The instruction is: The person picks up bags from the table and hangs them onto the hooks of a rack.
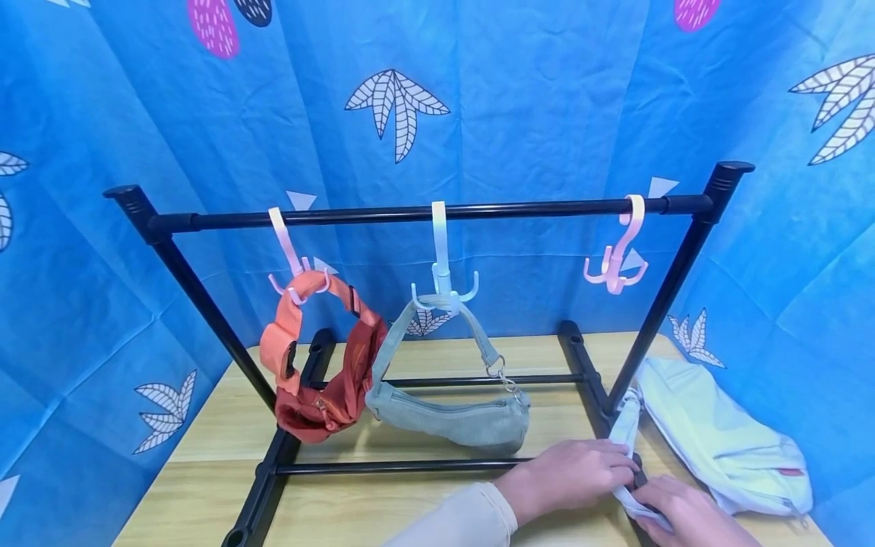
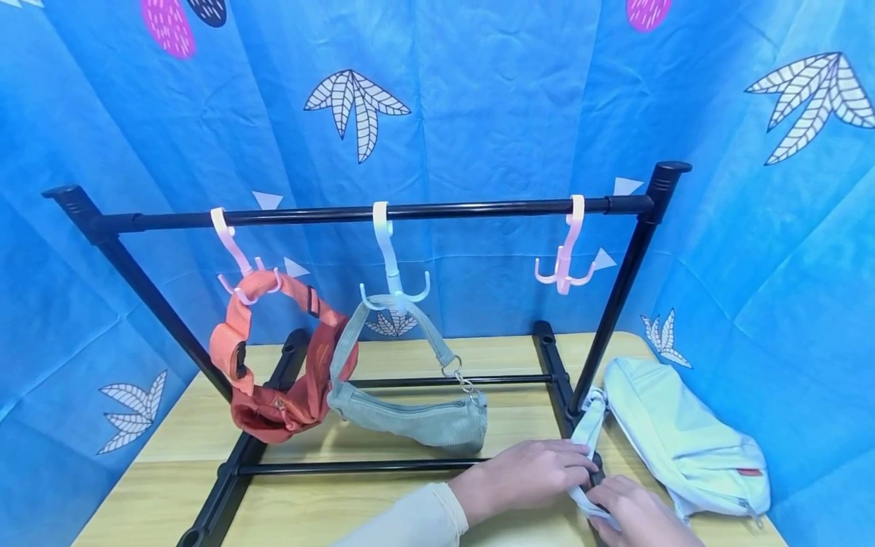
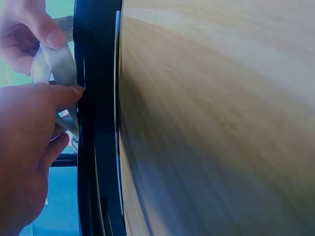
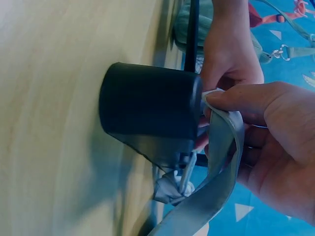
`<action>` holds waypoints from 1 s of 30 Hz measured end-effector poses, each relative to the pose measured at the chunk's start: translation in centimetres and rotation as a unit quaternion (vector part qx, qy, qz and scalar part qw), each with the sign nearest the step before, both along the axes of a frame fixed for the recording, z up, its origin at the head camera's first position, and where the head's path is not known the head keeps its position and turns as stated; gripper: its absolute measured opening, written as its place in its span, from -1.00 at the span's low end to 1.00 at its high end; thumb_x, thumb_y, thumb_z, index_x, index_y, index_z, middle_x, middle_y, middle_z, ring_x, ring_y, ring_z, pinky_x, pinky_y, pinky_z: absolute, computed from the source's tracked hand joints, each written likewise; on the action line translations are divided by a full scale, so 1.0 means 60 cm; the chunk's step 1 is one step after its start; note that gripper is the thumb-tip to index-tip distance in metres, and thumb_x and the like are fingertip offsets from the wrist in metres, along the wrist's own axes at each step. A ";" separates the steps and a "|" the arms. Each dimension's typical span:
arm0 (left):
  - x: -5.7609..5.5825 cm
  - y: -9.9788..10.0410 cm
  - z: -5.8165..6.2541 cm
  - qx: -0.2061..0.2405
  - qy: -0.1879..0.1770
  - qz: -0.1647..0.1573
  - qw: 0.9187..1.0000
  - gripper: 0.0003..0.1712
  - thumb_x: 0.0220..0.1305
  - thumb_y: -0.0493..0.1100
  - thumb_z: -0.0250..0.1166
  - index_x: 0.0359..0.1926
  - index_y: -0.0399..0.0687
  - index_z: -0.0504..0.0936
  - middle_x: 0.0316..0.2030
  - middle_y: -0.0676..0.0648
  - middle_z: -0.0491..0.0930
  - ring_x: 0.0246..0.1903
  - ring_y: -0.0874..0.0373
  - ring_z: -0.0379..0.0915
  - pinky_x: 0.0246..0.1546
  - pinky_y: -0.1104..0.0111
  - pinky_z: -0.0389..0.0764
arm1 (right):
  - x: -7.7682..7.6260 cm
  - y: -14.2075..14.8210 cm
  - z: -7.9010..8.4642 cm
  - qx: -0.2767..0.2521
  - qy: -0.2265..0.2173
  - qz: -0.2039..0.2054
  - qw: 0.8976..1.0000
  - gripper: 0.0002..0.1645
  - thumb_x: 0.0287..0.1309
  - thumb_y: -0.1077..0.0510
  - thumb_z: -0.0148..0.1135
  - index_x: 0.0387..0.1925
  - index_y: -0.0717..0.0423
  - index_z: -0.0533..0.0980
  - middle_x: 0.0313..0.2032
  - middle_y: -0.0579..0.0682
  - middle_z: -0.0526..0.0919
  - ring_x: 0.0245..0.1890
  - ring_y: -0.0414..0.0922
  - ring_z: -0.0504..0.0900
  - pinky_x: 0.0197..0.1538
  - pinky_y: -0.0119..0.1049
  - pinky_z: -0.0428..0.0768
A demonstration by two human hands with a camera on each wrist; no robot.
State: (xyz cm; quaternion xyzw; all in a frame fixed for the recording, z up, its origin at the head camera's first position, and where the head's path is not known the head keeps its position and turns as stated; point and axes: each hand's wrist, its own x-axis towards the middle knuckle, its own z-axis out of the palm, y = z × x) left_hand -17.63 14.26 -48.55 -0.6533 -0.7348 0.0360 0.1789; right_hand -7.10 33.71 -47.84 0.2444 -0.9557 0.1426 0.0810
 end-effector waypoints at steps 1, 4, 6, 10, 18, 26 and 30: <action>0.000 0.000 0.000 0.004 -0.006 0.001 1.000 -0.71 0.59 -0.13 0.09 0.10 0.30 0.66 0.16 0.34 0.64 0.22 0.49 0.47 0.31 0.71 0.37 | 0.001 -0.001 0.002 -0.001 0.007 0.002 1.000 -0.75 -0.04 0.21 0.59 -0.36 -0.08 0.64 -0.39 -0.27 0.61 -0.36 -0.50 0.41 -0.42 -0.41 0.48; 0.000 0.001 -0.002 0.011 -0.024 0.007 1.000 -0.74 0.58 -0.11 0.09 0.08 0.30 0.64 0.07 0.33 0.62 0.05 0.53 0.49 0.14 0.78 0.42 | 0.003 -0.006 0.013 0.004 -0.004 -0.010 1.000 -0.75 -0.05 0.23 0.59 -0.35 -0.07 0.65 -0.39 -0.32 0.59 -0.38 -0.52 0.39 -0.43 -0.42 0.48; 0.002 0.001 -0.002 0.006 -0.040 0.015 0.999 -0.76 0.59 -0.09 0.07 0.09 0.30 0.61 0.06 0.32 0.60 0.00 0.55 0.48 0.10 0.80 0.43 | 0.004 -0.008 0.019 0.007 -0.008 -0.016 1.000 -0.75 -0.03 0.23 0.58 -0.34 -0.06 0.65 -0.40 -0.35 0.58 -0.40 -0.54 0.37 -0.44 -0.43 0.47; 0.004 0.001 -0.001 0.004 -0.071 0.032 0.997 -0.80 0.59 -0.04 0.06 0.09 0.31 0.55 0.13 0.32 0.55 0.05 0.55 0.47 0.10 0.80 0.43 | 0.005 -0.010 0.028 0.013 -0.009 -0.019 1.000 -0.76 -0.02 0.23 0.58 -0.32 -0.04 0.65 -0.41 -0.38 0.55 -0.41 -0.55 0.32 -0.44 -0.45 0.47; 0.005 -0.002 -0.003 0.026 -0.080 0.030 0.996 -0.77 0.55 0.03 0.13 0.13 0.25 0.53 0.17 0.28 0.53 0.06 0.53 0.46 0.07 0.81 0.42 | 0.008 -0.013 0.032 0.021 0.057 -0.001 0.998 -0.68 -0.09 0.19 0.63 -0.24 0.00 0.69 -0.38 -0.32 0.63 -0.38 -0.56 0.42 -0.42 -0.48 0.54; 0.004 -0.006 0.005 0.068 -0.098 0.026 0.992 -0.77 0.59 -0.03 0.10 0.17 0.20 0.49 0.06 0.31 0.60 -0.09 0.57 0.48 -0.10 0.86 0.40 | 0.010 -0.025 0.044 0.022 0.065 -0.021 0.997 -0.61 -0.08 0.17 0.64 -0.14 0.01 0.72 -0.32 -0.28 0.69 -0.35 -0.51 0.53 -0.39 -0.47 0.61; 0.005 -0.008 0.010 0.075 -0.104 0.027 0.991 -0.70 0.57 -0.05 0.14 0.23 0.17 0.48 0.11 0.28 0.64 0.02 0.54 0.56 -0.01 0.83 0.45 | 0.012 -0.034 0.053 0.034 0.060 -0.042 0.997 -0.60 -0.06 0.13 0.63 -0.11 -0.05 0.72 -0.29 -0.30 0.72 -0.33 -0.46 0.60 -0.36 -0.46 0.66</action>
